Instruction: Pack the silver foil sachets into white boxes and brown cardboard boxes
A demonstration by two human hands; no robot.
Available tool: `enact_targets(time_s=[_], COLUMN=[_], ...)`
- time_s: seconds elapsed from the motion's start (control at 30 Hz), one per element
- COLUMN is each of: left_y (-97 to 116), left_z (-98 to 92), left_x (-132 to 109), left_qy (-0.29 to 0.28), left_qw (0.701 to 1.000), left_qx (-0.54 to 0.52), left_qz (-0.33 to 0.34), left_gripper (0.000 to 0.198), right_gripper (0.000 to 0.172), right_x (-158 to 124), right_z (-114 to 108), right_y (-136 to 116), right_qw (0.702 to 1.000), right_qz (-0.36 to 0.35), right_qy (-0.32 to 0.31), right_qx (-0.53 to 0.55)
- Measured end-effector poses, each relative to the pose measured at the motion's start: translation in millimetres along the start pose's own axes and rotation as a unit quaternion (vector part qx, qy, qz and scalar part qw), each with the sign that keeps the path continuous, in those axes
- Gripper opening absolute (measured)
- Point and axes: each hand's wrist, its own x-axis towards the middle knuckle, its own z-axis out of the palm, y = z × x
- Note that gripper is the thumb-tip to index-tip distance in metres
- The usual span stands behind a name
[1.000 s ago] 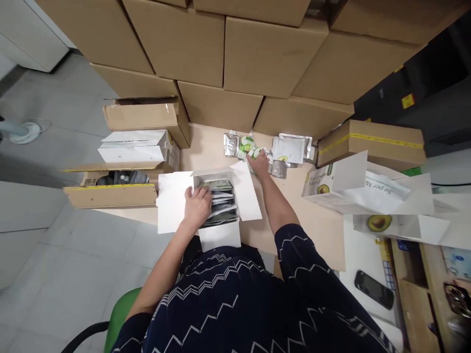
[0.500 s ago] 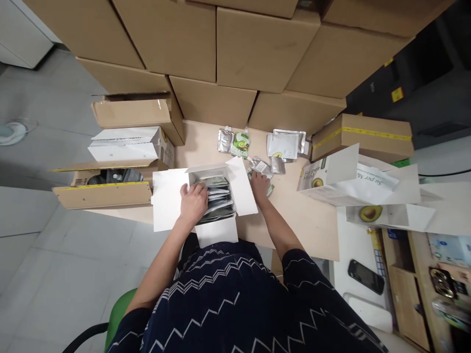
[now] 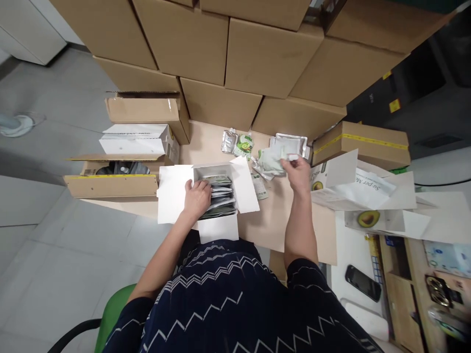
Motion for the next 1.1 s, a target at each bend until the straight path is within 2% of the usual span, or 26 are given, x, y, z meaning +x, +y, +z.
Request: enact_targets(time_s=[0.1, 0.17, 0.2, 0.27, 0.37, 0.4, 0.47, 0.6, 0.7, 0.77, 0.87, 1.1], left_y=[-0.2, -0.5, -0.6, -0.6, -0.4, -0.3, -0.2, -0.5, -0.8, -0.8, -0.6, -0.6], left_z=[1.2, 1.8, 2.1, 2.2, 1.9, 1.7, 1.4, 1.8, 2.6, 2.8, 2.7, 2.2], left_x=[-0.1, -0.3, -0.5, -0.8, -0.8, -0.7, -0.4, -0.5, -1.1, -1.5, -1.8, -1.4], left_qy=[-0.002, 0.0, 0.001, 0.001, 0.001, 0.002, 0.003, 0.005, 0.009, 0.01, 0.01, 0.015], left_qw=[1.0, 1.0, 1.0, 1.0, 1.0, 1.0, 1.0, 1.0, 1.0, 1.0, 1.0, 1.0], left_qx=[0.0, 0.004, 0.006, 0.009, 0.011, 0.01, 0.008, 0.014, 0.014, 0.008, -0.003, -0.015], left_qz=[-0.001, -0.001, 0.0, 0.0, 0.0, 0.0, 0.001, 0.005, 0.007, 0.005, 0.002, -0.014], left_gripper=[0.038, 0.039, 0.039, 0.039, 0.039, 0.039, 0.038, 0.039, 0.039, 0.038, 0.036, 0.038], right_gripper=[0.033, 0.031, 0.03, 0.027, 0.022, 0.021, 0.021, 0.023, 0.023, 0.023, 0.024, 0.032], right_x=[-6.5, -14.0, -18.1, -25.3, -30.9, -31.4, -30.8, -26.8, -23.5, -21.5, -19.3, -18.7], right_z=[-14.4, -14.3, -11.2, 0.8, 33.0, 46.7, 76.8, 134.7, 164.2, 175.4, 182.7, 184.1], right_y=[-45.6, -79.1, -95.2, -123.8, -150.8, -154.3, -153.0, -126.5, -103.6, -94.5, -92.7, -116.9], right_qw=[0.993, 0.987, 0.984, 0.971, 0.919, 0.9, 0.877, 0.874, 0.869, 0.857, 0.83, 0.769], right_qz=[-0.092, -0.145, -0.166, -0.197, -0.231, -0.242, -0.26, -0.243, -0.207, -0.197, -0.221, -0.229], right_qy=[0.034, 0.009, -0.023, -0.133, -0.321, -0.362, -0.402, -0.411, -0.428, -0.435, -0.443, -0.454], right_qx=[0.065, 0.068, 0.062, 0.037, -0.005, -0.016, -0.04, -0.085, -0.136, -0.192, -0.257, -0.387])
